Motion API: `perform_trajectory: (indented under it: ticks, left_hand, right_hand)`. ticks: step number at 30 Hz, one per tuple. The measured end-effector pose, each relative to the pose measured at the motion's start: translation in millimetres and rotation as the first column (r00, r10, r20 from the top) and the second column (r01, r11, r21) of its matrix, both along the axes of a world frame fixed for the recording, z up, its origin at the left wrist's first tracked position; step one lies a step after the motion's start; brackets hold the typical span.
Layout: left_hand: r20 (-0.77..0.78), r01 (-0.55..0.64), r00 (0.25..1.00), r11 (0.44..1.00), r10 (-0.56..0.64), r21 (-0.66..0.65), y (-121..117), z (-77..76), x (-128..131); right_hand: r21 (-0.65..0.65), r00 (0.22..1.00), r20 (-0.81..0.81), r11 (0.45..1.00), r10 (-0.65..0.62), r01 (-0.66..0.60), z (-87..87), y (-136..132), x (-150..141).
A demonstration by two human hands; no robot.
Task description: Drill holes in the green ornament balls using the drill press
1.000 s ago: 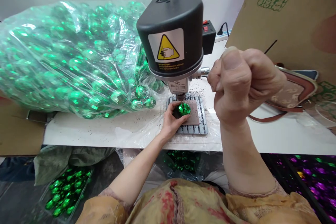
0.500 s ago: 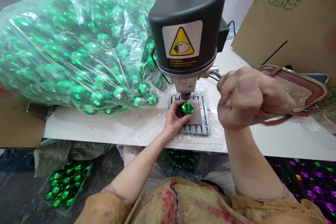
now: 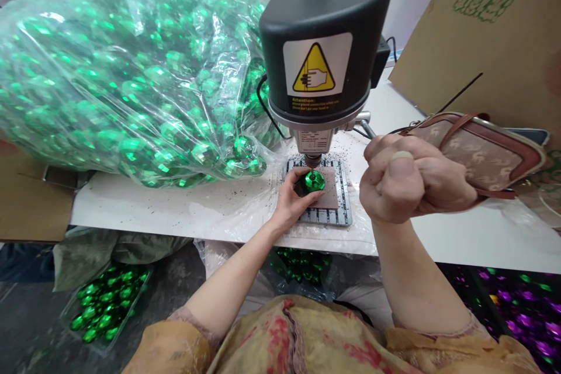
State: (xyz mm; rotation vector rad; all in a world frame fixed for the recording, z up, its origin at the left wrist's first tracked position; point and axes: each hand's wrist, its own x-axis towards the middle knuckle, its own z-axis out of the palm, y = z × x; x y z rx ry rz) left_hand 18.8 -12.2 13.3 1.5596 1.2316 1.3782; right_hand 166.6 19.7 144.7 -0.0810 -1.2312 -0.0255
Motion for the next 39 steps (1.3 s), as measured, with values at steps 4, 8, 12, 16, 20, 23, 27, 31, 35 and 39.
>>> perform_trajectory:
  ticks: [4, 8, 12, 16, 20, 23, 27, 31, 35, 39]
  left_hand:
    - [0.001, 0.0, 1.0, 1.0, 0.0, 0.008, -0.7, -0.2, -0.1]
    - [0.005, 0.0, 1.0, 1.0, 0.0, -0.007, -1.0, -0.7, 0.4]
    - [-0.024, -0.022, 0.999, 1.0, 0.023, 0.011, 1.8, -1.9, 1.3]
    - [-0.127, -0.154, 0.979, 0.987, 0.158, 0.043, -9.5, 3.5, 1.5]
    - [-0.348, -0.075, 0.921, 0.956, 0.176, 0.285, -53.0, 10.1, -4.1]
    - [-0.592, 0.329, 0.806, 0.837, -0.007, 0.438, -90.3, 5.5, -12.4]
    - [-0.739, 0.539, 0.671, 0.724, -0.06, 0.43, -107.8, -2.9, -26.9]
    - [-0.653, 0.447, 0.755, 0.774, -0.058, 0.448, -76.1, 14.2, -44.8]
    - [-0.77, 0.335, 0.633, 0.869, 0.08, 0.365, -14.4, 52.4, -65.5]
    - [-0.946, 0.288, 0.316, 0.943, 0.069, 0.165, 43.3, 81.4, -89.4]
  right_hand:
    - [-0.013, 1.0, 0.007, 1.0, 0.018, -0.017, -9.0, 0.3, 0.3]
    - [-0.023, 1.0, 0.01, 1.0, 0.0, 0.0, -14.4, -5.5, -0.8]
    - [-0.252, 0.997, -0.051, 0.967, -0.053, 0.039, 12.2, -17.1, -5.5]
    - [-0.436, 0.99, -0.133, 0.9, -0.047, -0.016, 51.4, -17.0, -10.8]
    - [-0.361, 0.979, -0.205, 0.929, 0.002, -0.077, 64.7, -7.4, -14.2]
    - [-0.355, 0.979, -0.203, 0.932, 0.004, -0.077, 62.6, -5.9, -15.5]
    - [-0.383, 0.979, -0.204, 0.921, -0.008, -0.073, 59.7, -6.6, -17.0]
    - [-0.304, 0.972, -0.236, 0.95, 0.003, -0.077, 58.3, -1.8, -16.9]
    - [-0.271, 0.975, -0.222, 0.96, 0.008, -0.069, 56.2, 1.9, -14.1]
    - [-0.314, 0.98, -0.199, 0.949, -0.025, -0.039, 54.5, 0.9, -12.9]
